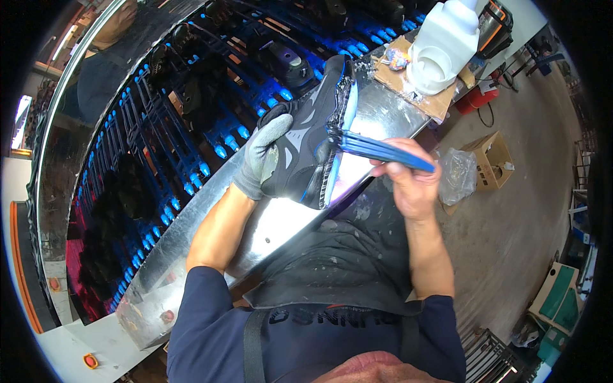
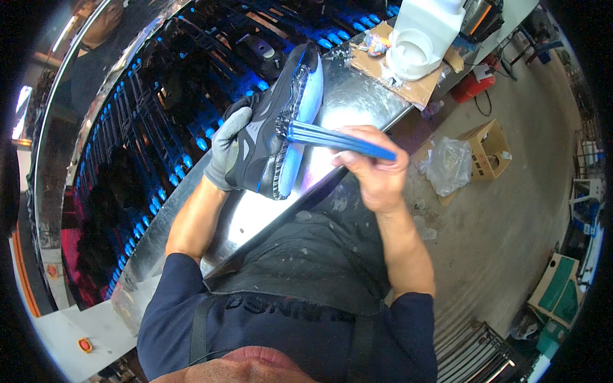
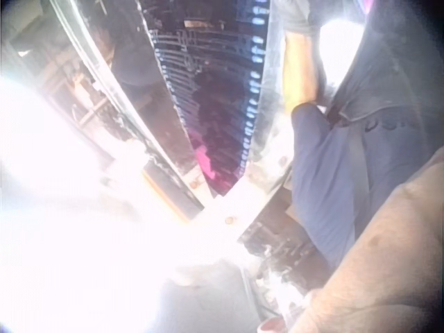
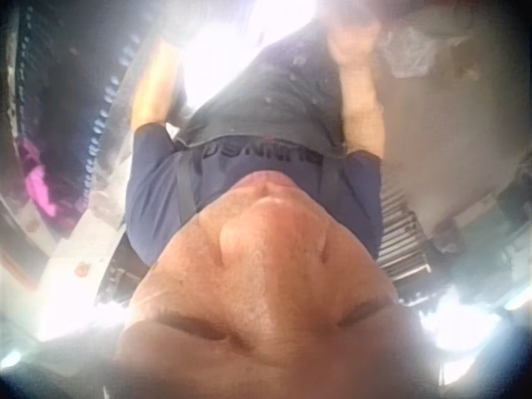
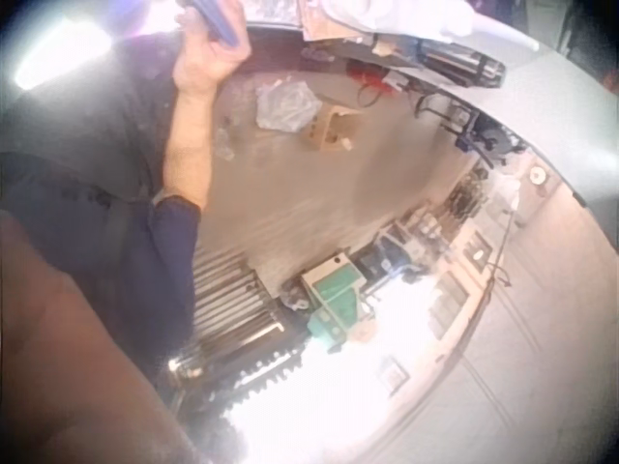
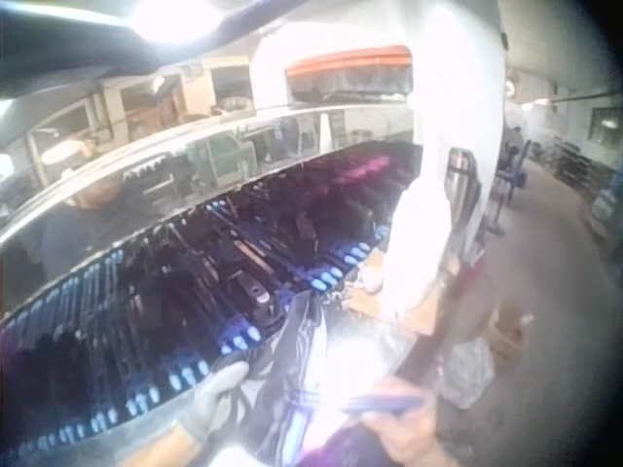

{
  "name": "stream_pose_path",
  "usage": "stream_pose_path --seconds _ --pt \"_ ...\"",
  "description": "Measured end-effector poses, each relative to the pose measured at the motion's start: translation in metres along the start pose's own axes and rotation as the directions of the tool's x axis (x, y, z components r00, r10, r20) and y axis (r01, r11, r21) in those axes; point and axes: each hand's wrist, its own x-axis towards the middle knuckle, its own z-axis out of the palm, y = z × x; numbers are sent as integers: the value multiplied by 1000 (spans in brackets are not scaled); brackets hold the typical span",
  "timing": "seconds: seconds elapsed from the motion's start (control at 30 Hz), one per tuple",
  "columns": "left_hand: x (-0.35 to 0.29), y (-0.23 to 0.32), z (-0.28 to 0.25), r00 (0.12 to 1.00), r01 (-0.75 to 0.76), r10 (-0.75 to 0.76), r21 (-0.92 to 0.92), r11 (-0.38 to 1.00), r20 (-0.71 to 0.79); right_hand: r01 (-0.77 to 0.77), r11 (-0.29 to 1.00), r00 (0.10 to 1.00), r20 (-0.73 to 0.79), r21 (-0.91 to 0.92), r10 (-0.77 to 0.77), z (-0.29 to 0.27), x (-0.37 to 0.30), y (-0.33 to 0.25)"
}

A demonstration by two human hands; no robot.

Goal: The person scrubs a black sneaker with a blue brush on a metal workbench, repeatedly dipping the brush into a white liquid and cleaning the upper, sides, and sole. The person rotates the shoe to access different areas and continues scrubbing throughout the clip.

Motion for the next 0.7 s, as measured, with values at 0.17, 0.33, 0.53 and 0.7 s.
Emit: stream_pose_path --seconds 0.17,0.33,0.53,0.7 --pt "0 2 2 997 -2 7 -63 998 80 154 953 988 10 -259 -157 14 -21 0" --pt "3 7 3 996 -82 88 202 976 -23 236 880 963 221 -413 -154 -3 -7 -51" --pt "4 15 17 978 -123 189 482 867 -91 294 789 955 193 -540 -224 -3 0 -61" --pt "-1 24 25 969 -123 229 627 769 -91 417 688 906 330 -594 -265 2 9 -72"
